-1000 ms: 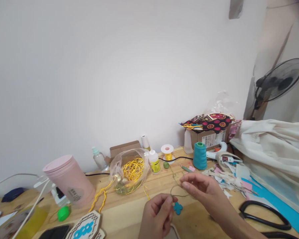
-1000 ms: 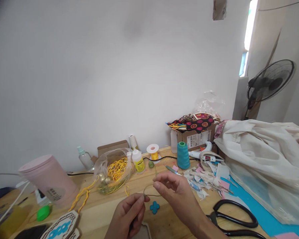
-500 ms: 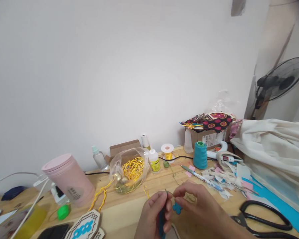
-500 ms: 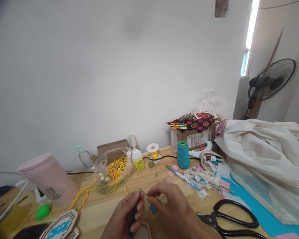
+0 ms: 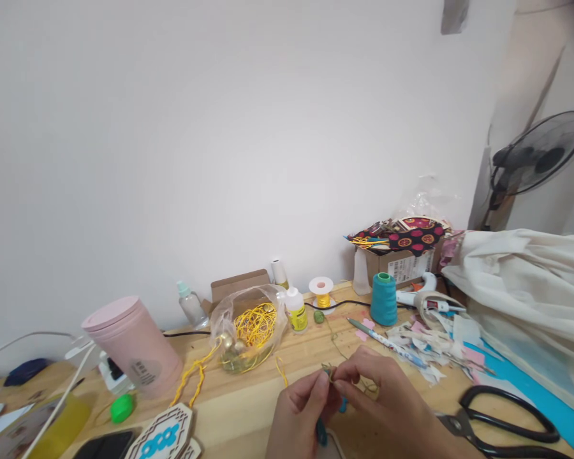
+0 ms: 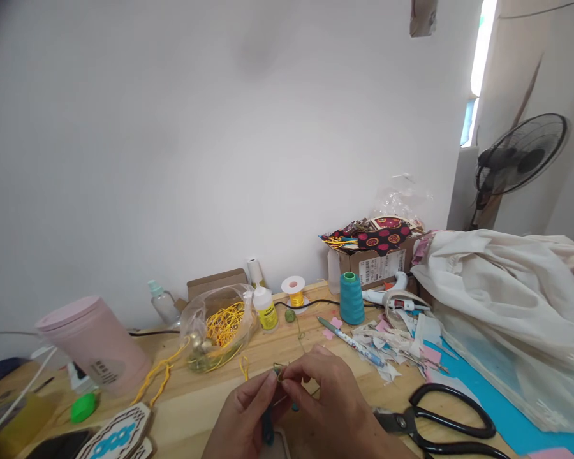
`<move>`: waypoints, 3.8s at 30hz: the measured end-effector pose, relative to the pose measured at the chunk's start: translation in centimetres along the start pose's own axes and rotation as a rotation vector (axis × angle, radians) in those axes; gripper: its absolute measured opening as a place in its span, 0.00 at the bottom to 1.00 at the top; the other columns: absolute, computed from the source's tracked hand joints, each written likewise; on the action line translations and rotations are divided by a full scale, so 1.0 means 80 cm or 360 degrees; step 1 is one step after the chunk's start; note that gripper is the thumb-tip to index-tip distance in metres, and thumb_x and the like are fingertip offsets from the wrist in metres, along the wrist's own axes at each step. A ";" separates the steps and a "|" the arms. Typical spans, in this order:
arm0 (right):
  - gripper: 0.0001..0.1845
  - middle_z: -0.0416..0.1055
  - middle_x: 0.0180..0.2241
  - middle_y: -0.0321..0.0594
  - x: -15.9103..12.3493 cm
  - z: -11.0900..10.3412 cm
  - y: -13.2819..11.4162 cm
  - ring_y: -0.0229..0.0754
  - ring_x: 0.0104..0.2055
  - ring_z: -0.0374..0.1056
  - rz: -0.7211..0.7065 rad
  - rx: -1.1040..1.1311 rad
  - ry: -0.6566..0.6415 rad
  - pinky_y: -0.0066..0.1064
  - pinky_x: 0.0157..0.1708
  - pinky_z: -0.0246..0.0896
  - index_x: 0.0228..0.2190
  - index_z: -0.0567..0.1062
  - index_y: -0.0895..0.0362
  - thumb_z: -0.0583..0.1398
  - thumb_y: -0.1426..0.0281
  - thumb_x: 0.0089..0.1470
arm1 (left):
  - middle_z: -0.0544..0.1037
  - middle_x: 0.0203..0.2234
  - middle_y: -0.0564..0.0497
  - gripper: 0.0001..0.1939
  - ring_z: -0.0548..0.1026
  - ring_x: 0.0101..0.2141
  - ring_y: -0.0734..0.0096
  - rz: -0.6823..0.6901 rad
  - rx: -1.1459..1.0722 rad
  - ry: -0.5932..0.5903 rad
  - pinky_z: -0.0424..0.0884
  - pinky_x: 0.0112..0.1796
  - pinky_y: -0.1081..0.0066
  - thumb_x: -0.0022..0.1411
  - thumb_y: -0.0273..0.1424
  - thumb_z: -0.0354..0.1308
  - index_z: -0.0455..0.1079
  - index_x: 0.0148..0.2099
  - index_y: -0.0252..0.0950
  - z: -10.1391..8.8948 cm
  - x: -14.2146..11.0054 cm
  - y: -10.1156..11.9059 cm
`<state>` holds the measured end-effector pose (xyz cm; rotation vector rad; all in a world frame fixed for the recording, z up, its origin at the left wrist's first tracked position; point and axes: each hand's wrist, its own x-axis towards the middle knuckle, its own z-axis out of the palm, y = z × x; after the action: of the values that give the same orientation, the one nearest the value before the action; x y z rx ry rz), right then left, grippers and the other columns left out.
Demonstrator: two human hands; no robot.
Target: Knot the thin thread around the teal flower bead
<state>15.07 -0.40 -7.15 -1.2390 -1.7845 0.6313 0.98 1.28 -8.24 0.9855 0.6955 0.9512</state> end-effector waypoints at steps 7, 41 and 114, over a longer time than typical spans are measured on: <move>0.07 0.70 0.24 0.32 -0.002 0.006 0.000 0.38 0.29 0.63 -0.0056 -0.0114 0.0072 0.28 0.31 0.53 0.21 0.71 0.55 0.57 0.77 0.47 | 0.75 0.28 0.47 0.11 0.69 0.31 0.69 -0.0034 -0.0201 -0.0070 0.64 0.34 0.72 0.53 0.35 0.57 0.75 0.35 0.34 -0.001 0.001 -0.002; 0.05 0.64 0.22 0.35 0.007 0.000 -0.005 0.37 0.27 0.60 0.0024 0.0172 0.0162 0.27 0.27 0.54 0.21 0.73 0.58 0.58 0.75 0.44 | 0.61 0.16 0.55 0.20 0.56 0.22 0.75 0.0017 0.0475 0.0013 0.50 0.26 0.72 0.51 0.45 0.54 0.69 0.23 0.32 -0.009 0.004 -0.006; 0.05 0.65 0.24 0.37 0.001 -0.001 0.002 0.38 0.27 0.63 -0.0229 -0.0406 -0.0153 0.26 0.26 0.54 0.26 0.74 0.55 0.57 0.73 0.49 | 0.65 0.19 0.53 0.15 0.59 0.23 0.75 -0.0054 0.0352 0.0106 0.53 0.26 0.73 0.51 0.41 0.56 0.70 0.28 0.32 -0.018 0.002 -0.004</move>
<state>15.20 -0.27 -7.18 -1.2499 -2.0631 0.3953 -0.09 1.88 -9.12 1.1361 0.8846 0.8935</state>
